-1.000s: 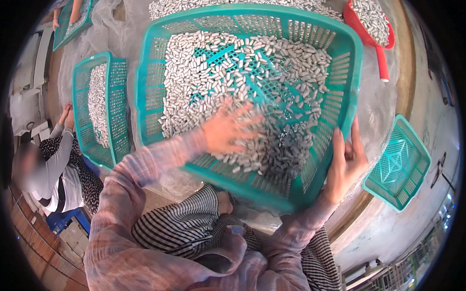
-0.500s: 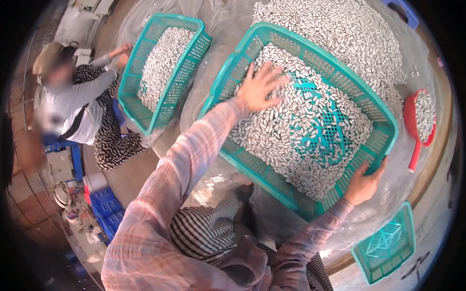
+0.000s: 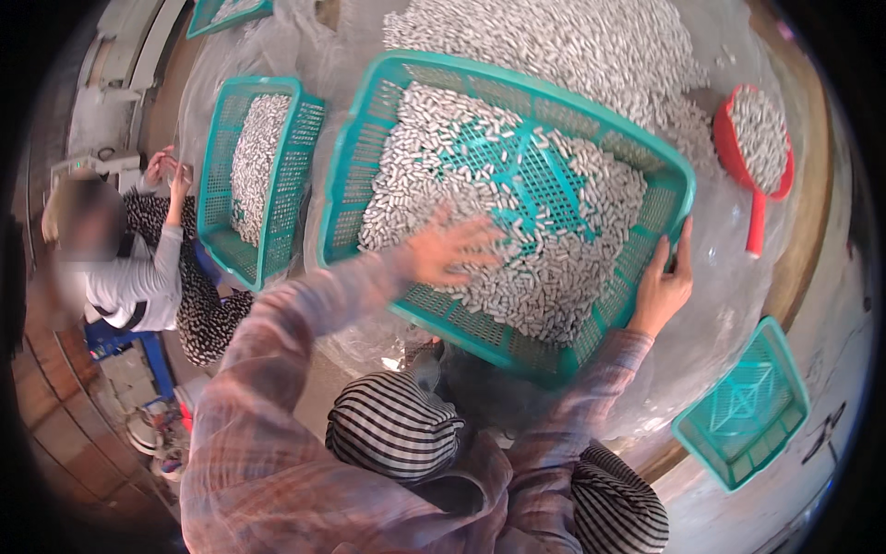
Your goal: The person sorts small white pellets by hand, transferring them from a large pile on a tarp into green plastic baskets. They repeatedly scoop and pour the pellets to fill the baskets.
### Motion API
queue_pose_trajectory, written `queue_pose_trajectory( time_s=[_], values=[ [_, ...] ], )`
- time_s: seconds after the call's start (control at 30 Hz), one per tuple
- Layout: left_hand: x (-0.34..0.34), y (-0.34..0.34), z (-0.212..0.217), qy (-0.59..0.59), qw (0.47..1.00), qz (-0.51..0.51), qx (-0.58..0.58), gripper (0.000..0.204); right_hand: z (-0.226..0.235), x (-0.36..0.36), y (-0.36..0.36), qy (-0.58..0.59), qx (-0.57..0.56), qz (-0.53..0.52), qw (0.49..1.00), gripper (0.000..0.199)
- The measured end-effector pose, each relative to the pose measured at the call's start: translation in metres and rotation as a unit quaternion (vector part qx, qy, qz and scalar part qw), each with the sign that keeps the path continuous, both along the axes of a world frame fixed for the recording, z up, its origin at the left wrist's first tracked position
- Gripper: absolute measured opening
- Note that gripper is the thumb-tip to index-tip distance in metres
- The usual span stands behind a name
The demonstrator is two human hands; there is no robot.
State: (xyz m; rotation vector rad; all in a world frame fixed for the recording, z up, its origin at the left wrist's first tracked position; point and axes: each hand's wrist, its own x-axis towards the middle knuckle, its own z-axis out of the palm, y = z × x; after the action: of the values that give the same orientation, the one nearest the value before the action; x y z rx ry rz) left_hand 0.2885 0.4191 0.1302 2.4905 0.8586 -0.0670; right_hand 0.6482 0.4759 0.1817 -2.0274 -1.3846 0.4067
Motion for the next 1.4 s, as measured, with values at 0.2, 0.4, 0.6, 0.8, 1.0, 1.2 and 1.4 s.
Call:
queue_pose_trajectory(
  time_s=[0.2,0.4,0.6,0.8,1.0,1.2,1.4],
  values=[
    [0.003,0.080,-0.036,0.089,0.913,0.366,0.158,0.067,0.004,-0.017,-0.004,0.317,0.024,-0.039,0.947,0.045],
    [0.207,0.058,-0.027,-0.026,0.973,0.213,0.084,0.068,-0.003,-0.017,-0.003,0.382,0.019,-0.026,0.924,0.046],
    [0.074,-0.003,-0.011,0.086,0.988,-0.077,-0.105,0.064,-0.007,-0.008,-0.006,0.378,0.043,-0.049,0.924,0.047],
    [0.063,0.091,-0.036,0.041,0.950,0.258,0.173,0.058,-0.008,-0.016,-0.009,0.366,0.035,-0.037,0.929,0.047],
    [0.189,0.013,-0.038,-0.013,0.989,0.108,0.102,0.075,-0.012,-0.014,-0.009,0.350,0.043,-0.019,0.936,0.046],
    [0.027,0.006,-0.013,0.135,0.990,-0.001,0.034,0.065,-0.005,-0.008,-0.008,0.398,0.080,-0.040,0.913,0.047],
    [-0.068,0.030,0.021,0.222,0.968,0.075,0.090,0.071,-0.006,-0.014,-0.009,0.270,0.007,-0.012,0.963,0.047]
  ],
)
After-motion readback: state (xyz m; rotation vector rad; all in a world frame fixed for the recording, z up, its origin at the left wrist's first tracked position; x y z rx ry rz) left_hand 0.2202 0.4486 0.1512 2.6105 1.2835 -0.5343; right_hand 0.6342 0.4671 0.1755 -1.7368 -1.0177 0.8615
